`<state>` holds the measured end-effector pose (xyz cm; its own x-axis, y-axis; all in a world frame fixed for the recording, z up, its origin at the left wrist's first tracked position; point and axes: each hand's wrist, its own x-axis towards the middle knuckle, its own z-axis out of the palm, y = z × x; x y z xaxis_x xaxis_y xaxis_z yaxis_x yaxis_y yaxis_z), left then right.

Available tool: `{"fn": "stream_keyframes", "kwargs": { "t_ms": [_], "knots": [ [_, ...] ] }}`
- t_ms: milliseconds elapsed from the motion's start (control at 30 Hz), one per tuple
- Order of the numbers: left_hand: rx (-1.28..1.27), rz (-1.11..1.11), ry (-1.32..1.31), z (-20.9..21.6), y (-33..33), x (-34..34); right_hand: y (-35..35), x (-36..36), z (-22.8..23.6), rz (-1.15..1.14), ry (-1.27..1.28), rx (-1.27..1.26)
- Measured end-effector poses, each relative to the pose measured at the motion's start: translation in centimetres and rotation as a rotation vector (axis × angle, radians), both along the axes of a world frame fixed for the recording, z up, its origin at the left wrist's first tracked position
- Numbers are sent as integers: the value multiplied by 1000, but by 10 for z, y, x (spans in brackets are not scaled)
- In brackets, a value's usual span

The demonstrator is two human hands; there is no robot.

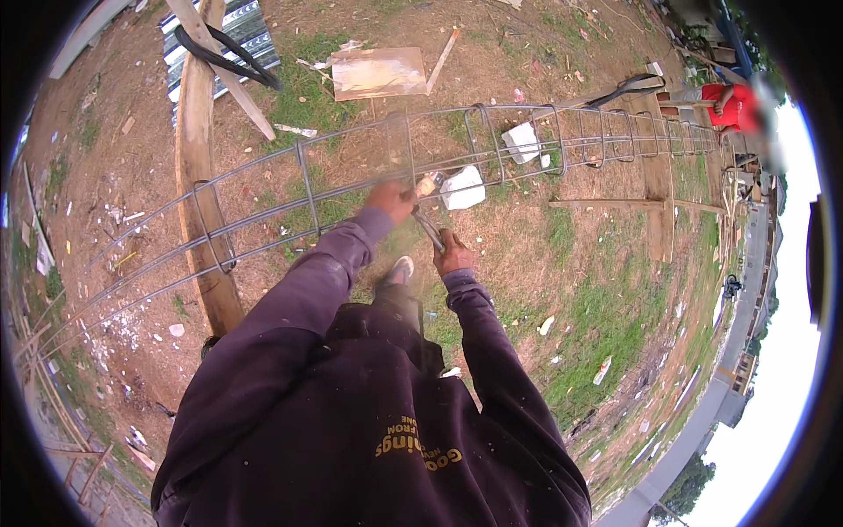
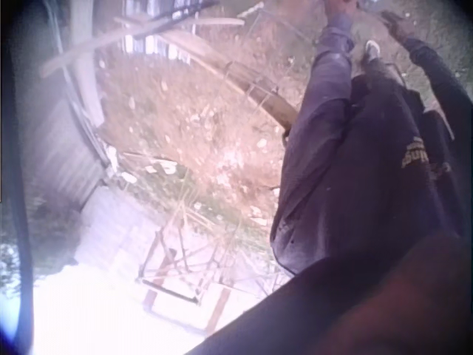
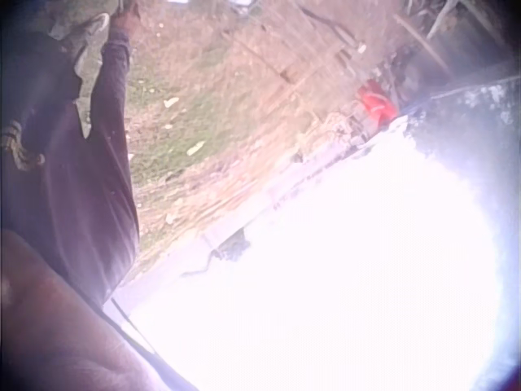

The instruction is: The person assembles a rebar cage by positioning a metal frame on the ground, then using pliers to twist wire ties around the intersections of the bars. The person repeatedly bends, twists, and secures the wires to join the rebar segments into a single structure.

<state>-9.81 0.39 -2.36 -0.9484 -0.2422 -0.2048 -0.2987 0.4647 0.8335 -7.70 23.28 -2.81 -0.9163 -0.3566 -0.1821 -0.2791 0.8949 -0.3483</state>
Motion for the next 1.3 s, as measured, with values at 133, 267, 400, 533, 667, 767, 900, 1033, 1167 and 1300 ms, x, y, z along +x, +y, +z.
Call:
{"fn": "stream_keyframes", "kwargs": {
  "t_ms": [133,267,400,533,667,767,900,1033,1167,1300],
  "knots": [
    [-14,-32,34,3,-4,-1,-8,12,-3,-77,-12,-93],
    [42,-15,-40,0,-1,2,4,14,42,-59,-79,-45],
    [23,-31,-10,-9,2,2,1,-2,73,-231,-1064,-563],
    [-84,1,85,-13,1,-2,4,-19,86,-181,-1042,-408],
    [45,3,-8,-4,-2,-2,18,-17,98,269,-80,-50],
    [123,-9,-125,8,-1,1,24,-13,98,295,325,92],
    [118,-15,-102,22,1,4,14,10,77,-116,-308,29],
    [117,-12,-97,20,0,3,12,19,72,-291,-964,-461],
    [93,20,-88,8,1,1,26,9,88,46,-248,59],
    [-12,29,2,2,5,3,38,-30,91,322,182,171]
  ]
}}
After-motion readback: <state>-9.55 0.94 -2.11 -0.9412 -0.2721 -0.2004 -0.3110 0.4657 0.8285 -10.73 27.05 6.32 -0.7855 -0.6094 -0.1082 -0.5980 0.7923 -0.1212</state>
